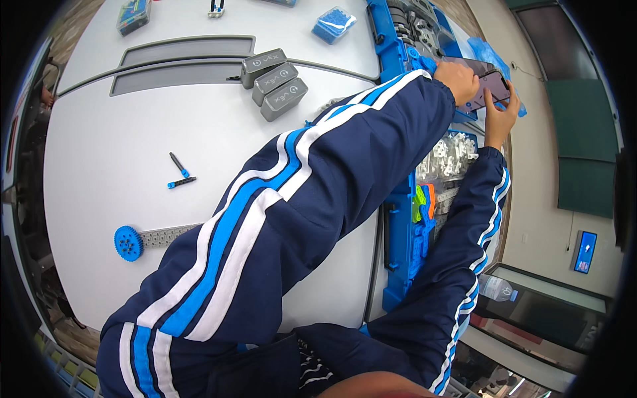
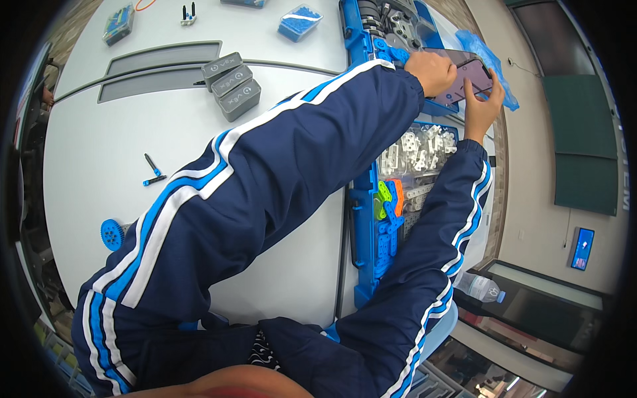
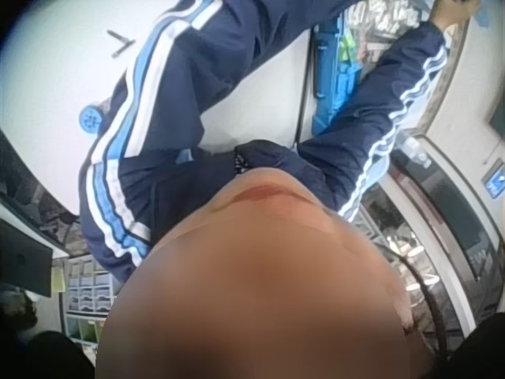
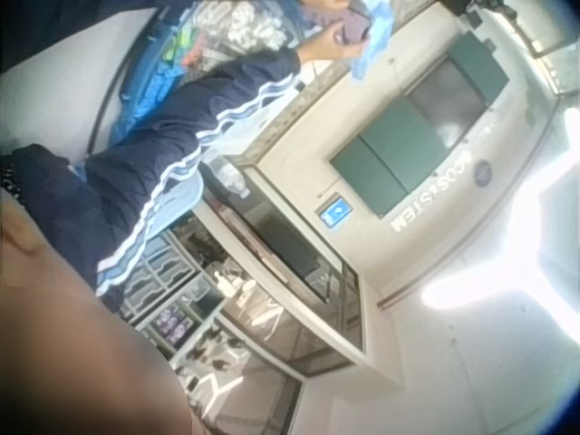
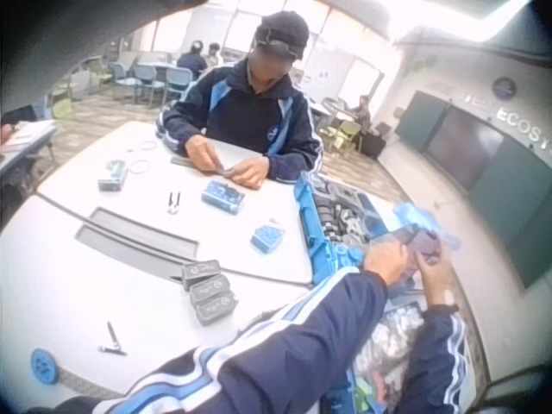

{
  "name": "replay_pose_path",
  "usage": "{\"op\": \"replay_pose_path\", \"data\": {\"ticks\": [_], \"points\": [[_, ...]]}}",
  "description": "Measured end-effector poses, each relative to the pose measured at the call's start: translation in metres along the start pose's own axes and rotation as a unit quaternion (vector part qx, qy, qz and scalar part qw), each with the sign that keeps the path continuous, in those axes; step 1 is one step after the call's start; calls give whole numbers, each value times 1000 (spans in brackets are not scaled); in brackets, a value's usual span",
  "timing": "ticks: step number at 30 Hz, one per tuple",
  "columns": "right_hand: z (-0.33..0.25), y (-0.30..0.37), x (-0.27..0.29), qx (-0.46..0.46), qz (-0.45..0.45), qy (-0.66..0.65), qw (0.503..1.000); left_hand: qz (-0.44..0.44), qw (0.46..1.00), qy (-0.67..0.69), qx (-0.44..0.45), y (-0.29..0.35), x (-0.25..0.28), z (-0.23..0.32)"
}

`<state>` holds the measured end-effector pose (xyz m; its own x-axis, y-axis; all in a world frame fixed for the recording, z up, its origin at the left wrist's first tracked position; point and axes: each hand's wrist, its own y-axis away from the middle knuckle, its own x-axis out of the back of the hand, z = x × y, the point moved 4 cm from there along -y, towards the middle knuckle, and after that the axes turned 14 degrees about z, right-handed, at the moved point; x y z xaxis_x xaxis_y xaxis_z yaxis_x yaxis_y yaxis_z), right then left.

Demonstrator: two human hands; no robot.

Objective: The person assembles a mechanical linkage using perforated metal strips, a blue gear, and small fasteners. They use pliers to cut the strips to length and insert fasteners into the holes, then consult a phone for guidance. The assembly remains on the table at the end.

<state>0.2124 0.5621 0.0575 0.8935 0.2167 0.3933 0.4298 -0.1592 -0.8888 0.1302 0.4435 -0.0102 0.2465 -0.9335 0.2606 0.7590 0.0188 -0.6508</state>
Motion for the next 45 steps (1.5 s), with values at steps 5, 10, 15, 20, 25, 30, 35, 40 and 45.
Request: {"op": "replay_pose_path", "data": {"ticks": [5,10,15,20,25,30,35,40,45], "points": [[3,-1,-4,6,19,38,999,0,1000,-4,-2,0,0,0],[3,-1,-6,16,33,44,998,-6,1000,-5,-4,1,-2,-1],[3,-2,-7,12,32,58,998,8,1000,-2,-5,1,-2,-1],[1,-3,-9,20,41,60,997,5,1000,0,-4,0,-1,0],[7,-3,-3,-15,9,17,1000,1,1000,-3,-4,1,-2,0],[11,-4,3,-32,-20,-39,999,6,1000,8,-1,1,0,0],[11,-4,3,-47,-8,-31,998,7,1000,18,3,1,2,1],[7,-4,4,-58,-7,-33,998,5,1000,14,1,1,0,0],[5,-4,4,-62,-7,-41,997,7,1000,8,-2,1,-2,0]]}}
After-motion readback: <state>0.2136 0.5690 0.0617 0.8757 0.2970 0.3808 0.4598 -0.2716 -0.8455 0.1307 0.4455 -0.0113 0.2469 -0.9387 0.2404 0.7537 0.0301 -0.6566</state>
